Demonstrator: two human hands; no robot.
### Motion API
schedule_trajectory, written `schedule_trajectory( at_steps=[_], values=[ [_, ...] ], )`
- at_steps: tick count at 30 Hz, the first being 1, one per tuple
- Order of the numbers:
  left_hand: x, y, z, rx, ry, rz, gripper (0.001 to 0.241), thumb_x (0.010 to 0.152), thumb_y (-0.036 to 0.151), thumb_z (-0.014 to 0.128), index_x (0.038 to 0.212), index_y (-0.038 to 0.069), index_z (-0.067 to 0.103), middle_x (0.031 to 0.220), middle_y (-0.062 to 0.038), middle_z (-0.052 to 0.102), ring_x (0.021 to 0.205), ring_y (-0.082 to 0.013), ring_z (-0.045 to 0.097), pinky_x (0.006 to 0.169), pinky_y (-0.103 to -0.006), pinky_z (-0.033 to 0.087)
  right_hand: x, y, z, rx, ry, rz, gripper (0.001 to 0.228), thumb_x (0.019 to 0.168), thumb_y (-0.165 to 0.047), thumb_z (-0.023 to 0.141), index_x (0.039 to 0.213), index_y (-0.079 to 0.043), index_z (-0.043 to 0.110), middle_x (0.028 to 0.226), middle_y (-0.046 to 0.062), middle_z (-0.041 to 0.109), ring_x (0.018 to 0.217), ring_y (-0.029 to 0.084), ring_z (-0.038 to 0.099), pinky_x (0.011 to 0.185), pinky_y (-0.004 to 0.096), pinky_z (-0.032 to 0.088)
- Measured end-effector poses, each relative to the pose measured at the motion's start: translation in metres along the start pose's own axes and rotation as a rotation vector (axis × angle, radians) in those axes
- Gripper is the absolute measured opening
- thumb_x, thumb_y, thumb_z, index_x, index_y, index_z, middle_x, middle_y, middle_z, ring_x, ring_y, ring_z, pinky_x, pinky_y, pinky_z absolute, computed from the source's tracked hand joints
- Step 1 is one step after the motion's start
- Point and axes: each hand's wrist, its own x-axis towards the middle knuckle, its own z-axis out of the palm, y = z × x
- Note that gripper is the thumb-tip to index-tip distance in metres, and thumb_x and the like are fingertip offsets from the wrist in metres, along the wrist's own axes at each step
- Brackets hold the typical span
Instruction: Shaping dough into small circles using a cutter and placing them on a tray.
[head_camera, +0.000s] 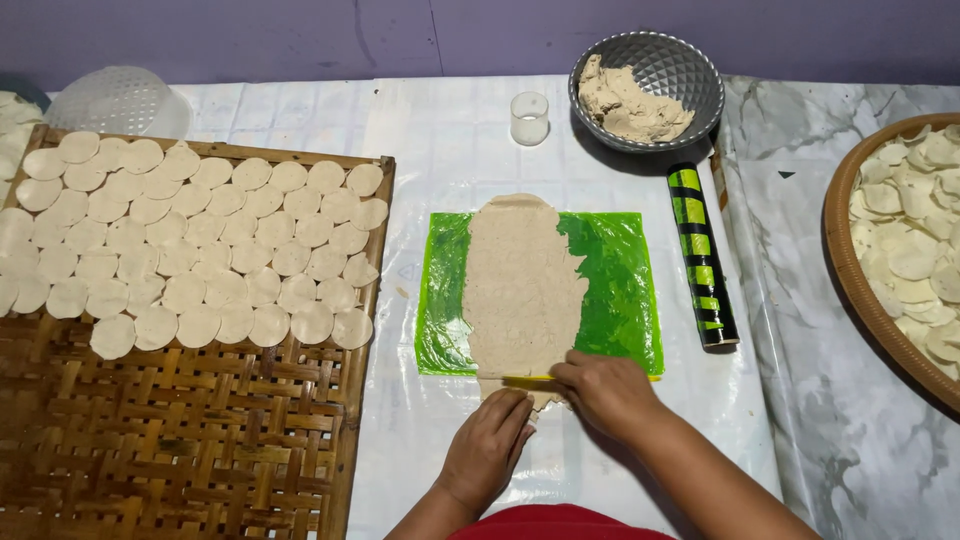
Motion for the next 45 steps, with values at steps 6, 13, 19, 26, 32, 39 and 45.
schedule_trajectory(
  at_steps=[6,13,19,26,32,39,45],
  values=[
    [0.018,0.004,-0.002,-0.040,-0.024,-0.074,0.046,0.083,0.025,0.080,0.119,0.000,0.063,0.119,-0.018,0.060,0.114,-0.0363,0.058,0.095,-0.0447,0.048,-0.049,0.045,-0.021,-0.147,-0.058,0.237,0.023,0.088,-0.035,0.069,0.107,-0.024,0.077,0.090,0.001,0.070,0.082,0.027,0.071,0.067,0.043,0.055],
    [0.027,-0.006,0.013,0.066,0.029,0.046,0.027,0.091,0.018,0.075,0.113,0.006,0.064,0.110,-0.011,0.062,0.105,-0.0310,0.061,0.090,-0.0421,0.049,-0.079,0.061,-0.026,-0.145,-0.022,0.502,0.022,0.090,-0.039,0.064,0.103,-0.026,0.076,0.096,-0.004,0.072,0.085,0.027,0.072,0.074,0.044,0.056],
    [0.049,0.007,-0.023,-0.289,0.199,-0.302,0.016,0.098,0.011,0.062,0.112,0.006,0.065,0.110,-0.011,0.071,0.104,-0.0291,0.070,0.091,-0.0411,0.056,-0.095,0.061,-0.014,-0.012,0.170,0.678,0.025,0.091,-0.038,0.065,0.108,-0.025,0.077,0.099,-0.003,0.073,0.087,0.028,0.072,0.074,0.042,0.057],
    [0.067,-0.077,-0.045,-0.747,0.261,-0.615,0.027,0.103,0.004,0.052,0.120,0.007,0.073,0.118,-0.006,0.073,0.107,-0.0142,0.069,0.090,-0.0286,0.058,-0.095,0.073,-0.007,0.095,0.333,0.733,0.026,0.094,-0.035,0.066,0.113,-0.021,0.077,0.100,-0.001,0.076,0.086,0.028,0.073,0.074,0.041,0.057],
    [0.082,-0.121,-0.032,-0.459,0.160,-0.497,0.034,0.098,0.000,0.050,0.117,0.009,0.077,0.126,-0.012,0.070,0.122,-0.0278,0.060,0.102,-0.0405,0.050,-0.068,0.076,-0.011,0.053,0.362,0.635,0.025,0.094,-0.033,0.065,0.112,-0.021,0.076,0.100,-0.001,0.076,0.087,0.028,0.072,0.074,0.041,0.057],
    [0.074,-0.089,-0.038,0.089,-0.062,-0.277,0.037,0.097,0.010,0.052,0.131,0.017,0.066,0.147,-0.008,0.059,0.147,-0.0316,0.044,0.124,-0.0582,0.012,0.055,0.070,-0.044,-0.087,0.309,0.355,0.014,0.091,-0.023,0.066,0.102,-0.015,0.070,0.094,0.005,0.072,0.088,0.032,0.069,0.073,0.046,0.053],
    [0.084,-0.095,-0.048,0.083,0.004,-0.299,0.061,0.097,0.011,0.050,0.156,0.016,0.039,0.166,-0.011,0.033,0.155,-0.0334,0.021,0.120,-0.0617,-0.003,0.177,0.077,-0.040,-0.149,0.295,0.165,0.013,0.087,-0.025,0.071,0.093,-0.013,0.068,0.092,0.009,0.070,0.091,0.035,0.067,0.079,0.049,0.051]
  ],
)
